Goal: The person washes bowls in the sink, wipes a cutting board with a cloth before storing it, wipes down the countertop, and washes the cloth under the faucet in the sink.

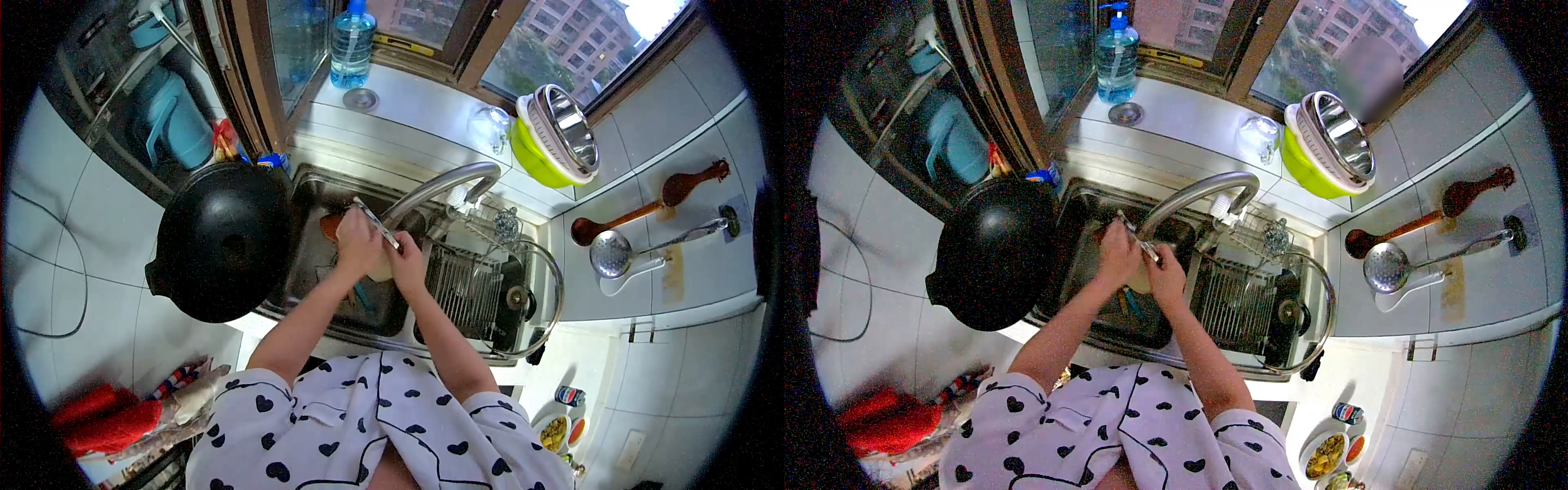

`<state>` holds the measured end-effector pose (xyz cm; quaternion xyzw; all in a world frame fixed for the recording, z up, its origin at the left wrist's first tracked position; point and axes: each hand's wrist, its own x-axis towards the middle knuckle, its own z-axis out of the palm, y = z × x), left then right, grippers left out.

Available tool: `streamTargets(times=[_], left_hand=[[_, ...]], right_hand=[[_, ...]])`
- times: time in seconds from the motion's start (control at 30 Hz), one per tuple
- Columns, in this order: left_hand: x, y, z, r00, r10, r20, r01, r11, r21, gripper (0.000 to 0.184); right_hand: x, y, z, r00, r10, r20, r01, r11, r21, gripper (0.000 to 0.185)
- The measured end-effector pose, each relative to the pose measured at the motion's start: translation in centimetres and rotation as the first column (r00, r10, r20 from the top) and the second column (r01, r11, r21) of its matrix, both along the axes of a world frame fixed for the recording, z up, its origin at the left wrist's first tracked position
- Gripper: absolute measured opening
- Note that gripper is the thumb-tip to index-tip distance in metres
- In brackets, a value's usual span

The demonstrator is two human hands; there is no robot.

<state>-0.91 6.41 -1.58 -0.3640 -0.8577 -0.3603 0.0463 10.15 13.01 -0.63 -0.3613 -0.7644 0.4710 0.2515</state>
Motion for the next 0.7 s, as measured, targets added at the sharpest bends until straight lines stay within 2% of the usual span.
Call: streamTargets(times=[0.03, 0.1, 0.13, 0.17, 0.23, 0.27, 0.33, 0.37, 0.4, 0.47, 0.5, 0.53, 0.57, 0.6, 0.63, 0.7], left_hand=[[0.9, 0.1, 1.5, 0.976, 0.001, -0.219, 0.005, 1.000, 0.025, 0.050], [-0.3, 0.2, 3.5, 0.987, -0.137, 0.079, 0.141, 0.989, -0.042, 0.041], [-1.3, 0.7, 4.0, 0.953, -0.199, 0.229, 0.218, 0.974, -0.057, 0.037], [-2.9, 1.3, 3.6, 0.896, -0.156, 0.417, 0.208, 0.975, -0.082, 0.034], [-5.5, 2.4, 2.7, 0.679, -0.040, 0.733, 0.206, 0.969, -0.138, 0.029], [-4.8, 2.5, 2.4, 0.820, -0.057, 0.570, 0.208, 0.957, -0.204, 0.029], [-0.2, 1.7, 5.3, 0.964, -0.128, 0.235, 0.110, 0.990, 0.089, 0.029], [1.2, 1.3, 6.0, 0.992, -0.115, 0.052, 0.099, 0.966, 0.240, 0.028], [1.2, 1.4, 5.7, 0.959, -0.069, -0.275, 0.139, 0.960, 0.242, 0.027], [-0.2, 1.2, 5.1, 0.976, -0.181, 0.123, 0.181, 0.983, 0.011, 0.034], [-1.5, 0.9, 5.3, 0.925, -0.194, 0.328, 0.236, 0.967, -0.095, 0.038], [-5.6, 2.8, -3.2, 0.879, -0.181, 0.441, 0.265, 0.955, -0.135, 0.032], [-6.1, 2.2, -0.2, 0.775, -0.087, 0.626, 0.194, 0.975, -0.104, 0.033], [-5.7, 2.1, 0.7, 0.854, -0.117, 0.507, 0.186, 0.979, -0.087, 0.032], [-5.1, 1.8, 2.0, 0.917, -0.139, 0.375, 0.178, 0.982, -0.071, 0.030], [-3.5, 0.8, 5.9, 0.922, -0.126, 0.367, 0.170, 0.981, -0.090, 0.026]], right_hand=[[-0.1, -0.7, 0.4, 0.999, -0.049, -0.012, 0.050, 0.997, 0.055, 0.021], [0.5, -1.1, 2.5, 0.999, -0.041, -0.007, 0.041, 0.997, -0.062, 0.022], [0.8, -1.3, 3.7, 0.999, -0.040, -0.004, 0.040, 0.992, -0.118, 0.023], [1.1, -1.7, 4.5, 0.999, -0.040, 0.015, 0.041, 0.992, -0.117, 0.022], [1.5, -2.8, 5.2, 0.998, -0.038, 0.057, 0.045, 0.992, -0.117, 0.021], [1.2, -2.8, 4.8, 0.997, -0.066, 0.035, 0.070, 0.985, -0.155, 0.017], [0.6, -1.6, 2.6, 0.992, -0.077, -0.103, 0.064, 0.990, -0.125, 0.016], [0.5, -1.2, 1.9, 0.982, -0.081, -0.168, 0.063, 0.992, -0.113, 0.016], [0.5, -1.2, 2.6, 0.980, -0.069, -0.185, 0.045, 0.990, -0.135, 0.016], [0.8, -1.4, 3.9, 0.987, -0.028, -0.156, -0.010, 0.971, -0.239, 0.015], [1.1, -1.7, 4.5, 0.990, -0.010, -0.140, -0.032, 0.956, -0.292, 0.014], [1.3, -2.1, 4.9, 0.991, 0.029, -0.129, -0.066, 0.953, -0.297, 0.014], [1.3, -2.7, 5.3, 0.991, 0.067, -0.120, -0.100, 0.949, -0.299, 0.015], [1.3, -2.8, 5.4, 0.988, 0.108, -0.110, -0.136, 0.944, -0.299, 0.015], [1.1, -2.7, 5.4, 0.982, 0.073, -0.172, -0.130, 0.929, -0.348, 0.016], [0.4, -2.6, 4.8, 0.958, -0.006, -0.286, -0.130, 0.882, -0.452, 0.018]])
